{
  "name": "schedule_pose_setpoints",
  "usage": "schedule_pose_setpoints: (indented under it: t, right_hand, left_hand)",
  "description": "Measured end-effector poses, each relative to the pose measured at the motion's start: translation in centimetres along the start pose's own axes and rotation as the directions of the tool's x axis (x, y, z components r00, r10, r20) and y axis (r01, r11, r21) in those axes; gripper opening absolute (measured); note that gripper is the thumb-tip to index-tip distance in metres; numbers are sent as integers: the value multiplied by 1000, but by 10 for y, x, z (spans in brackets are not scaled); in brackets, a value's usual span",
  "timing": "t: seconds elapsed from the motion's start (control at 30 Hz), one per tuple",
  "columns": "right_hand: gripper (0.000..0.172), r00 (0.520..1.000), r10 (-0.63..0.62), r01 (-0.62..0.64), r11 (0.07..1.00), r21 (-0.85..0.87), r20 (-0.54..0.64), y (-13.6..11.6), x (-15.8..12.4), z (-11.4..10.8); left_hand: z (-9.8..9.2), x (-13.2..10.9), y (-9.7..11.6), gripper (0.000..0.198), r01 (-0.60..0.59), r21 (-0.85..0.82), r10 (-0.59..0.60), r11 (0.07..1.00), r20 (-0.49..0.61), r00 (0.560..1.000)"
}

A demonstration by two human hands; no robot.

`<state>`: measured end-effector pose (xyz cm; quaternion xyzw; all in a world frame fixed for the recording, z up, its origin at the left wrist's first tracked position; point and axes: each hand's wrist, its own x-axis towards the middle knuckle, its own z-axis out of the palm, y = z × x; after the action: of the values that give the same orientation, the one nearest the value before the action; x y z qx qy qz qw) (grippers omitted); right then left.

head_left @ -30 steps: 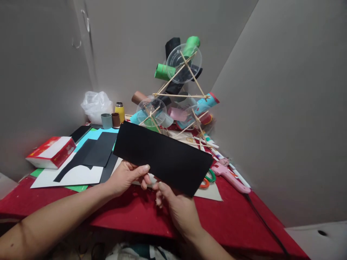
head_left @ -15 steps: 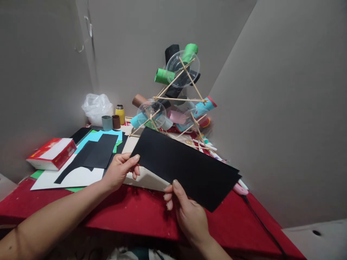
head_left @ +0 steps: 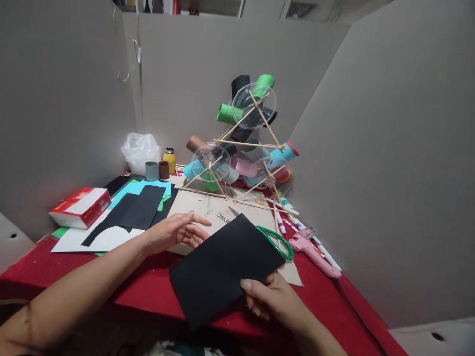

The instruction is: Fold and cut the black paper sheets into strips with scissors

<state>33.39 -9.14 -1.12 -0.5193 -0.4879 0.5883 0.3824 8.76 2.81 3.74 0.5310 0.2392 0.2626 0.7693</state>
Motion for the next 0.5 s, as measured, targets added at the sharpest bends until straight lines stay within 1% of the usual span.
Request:
schedule_pose_setpoints:
  t: [0.03,0.13,0.2,0.27,0.4,0.5]
  right_hand:
    - [45,1000,-4,4,1000,-17,27,-2,2,3]
    - [43,996,8,-1,997,-76,90,-10,7,9]
    - [43,994,19,-7,993,-119,105,-16,10,11]
    - [45,993,5,13,988,-153,114,-23,16,12]
    - [56,987,-120,135,979,-150,104,-37,31,9]
    - [64,963,-239,254,958,-130,122,-48,45,7]
  left_hand:
    - [3,-1,-3,49,22,37,-23,999,17,1000]
    - [9,-3,-10,36,55,128,-56,990,3,998]
    - [11,-3,-14,32,73,99,-74,992,11,997]
    - [12,-3,-17,32,65,27,-65,998,3,998]
    - [8,-1,-18,33,-17,-45,14,999,-71,997]
    - [5,0,-17,33,-38,-68,31,997,-100,994]
